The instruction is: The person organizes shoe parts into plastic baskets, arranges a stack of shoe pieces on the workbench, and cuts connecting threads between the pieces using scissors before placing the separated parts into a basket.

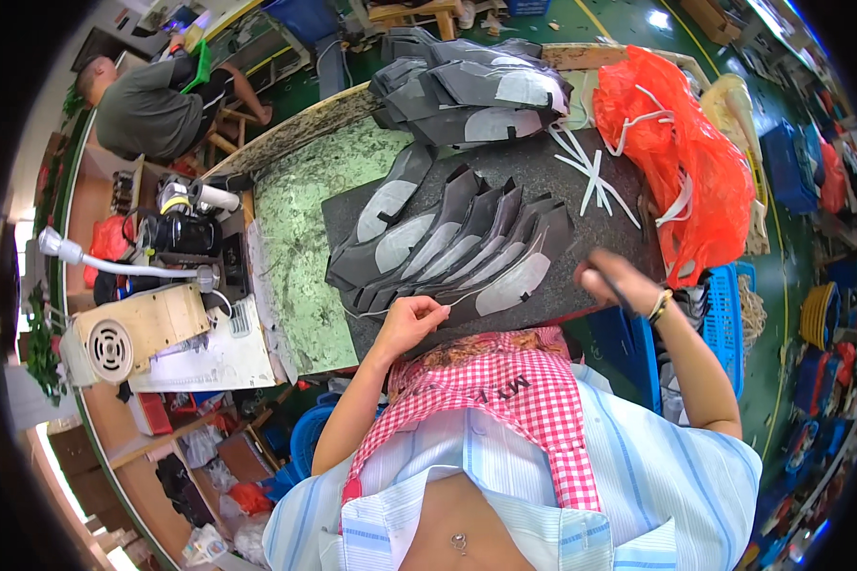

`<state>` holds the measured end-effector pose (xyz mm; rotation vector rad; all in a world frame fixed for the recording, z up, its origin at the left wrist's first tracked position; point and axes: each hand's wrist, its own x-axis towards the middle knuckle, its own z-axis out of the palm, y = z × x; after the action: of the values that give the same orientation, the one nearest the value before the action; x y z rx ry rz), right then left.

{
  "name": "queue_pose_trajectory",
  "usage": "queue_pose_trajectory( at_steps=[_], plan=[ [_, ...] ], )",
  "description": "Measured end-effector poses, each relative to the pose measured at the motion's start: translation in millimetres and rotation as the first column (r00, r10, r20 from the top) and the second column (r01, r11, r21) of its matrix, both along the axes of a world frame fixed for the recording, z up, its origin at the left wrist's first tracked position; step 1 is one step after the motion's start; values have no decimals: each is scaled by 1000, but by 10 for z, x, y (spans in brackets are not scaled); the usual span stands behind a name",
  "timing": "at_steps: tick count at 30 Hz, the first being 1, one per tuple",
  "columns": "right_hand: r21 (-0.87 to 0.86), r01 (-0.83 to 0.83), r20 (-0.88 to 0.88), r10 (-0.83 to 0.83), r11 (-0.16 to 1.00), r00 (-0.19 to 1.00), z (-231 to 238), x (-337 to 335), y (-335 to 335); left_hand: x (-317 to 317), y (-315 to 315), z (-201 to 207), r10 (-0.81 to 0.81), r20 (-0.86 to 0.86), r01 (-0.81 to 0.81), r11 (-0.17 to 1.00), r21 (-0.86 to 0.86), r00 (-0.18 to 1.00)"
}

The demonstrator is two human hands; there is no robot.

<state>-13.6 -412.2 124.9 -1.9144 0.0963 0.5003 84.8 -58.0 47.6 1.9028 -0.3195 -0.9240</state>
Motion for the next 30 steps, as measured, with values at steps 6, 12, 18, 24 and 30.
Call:
queue_pose_trajectory(
  at_steps=[6,12,18,24,30],
  plan=[
    [388,-244,-543,435,889,718,-339,-2,743,65,31,91,-31,76,32,999,-22,997],
    [271,-157,-530,284,950,799,-255,174,835,-37,-8,108,18,182,-14,1000,-27,983],
    [504,69,-36,-59,861,998,-267,215,819,-404,-613,447,44,127,-6,957,-290,991],
    [247,184,84,-210,951,974,-472,655,485,-235,-604,314,122,428,-110,993,-51,896],
    [-458,127,373,61,880,926,-619,1092,417,-89,-615,125,104,559,-298,916,267,822]
  ],
)
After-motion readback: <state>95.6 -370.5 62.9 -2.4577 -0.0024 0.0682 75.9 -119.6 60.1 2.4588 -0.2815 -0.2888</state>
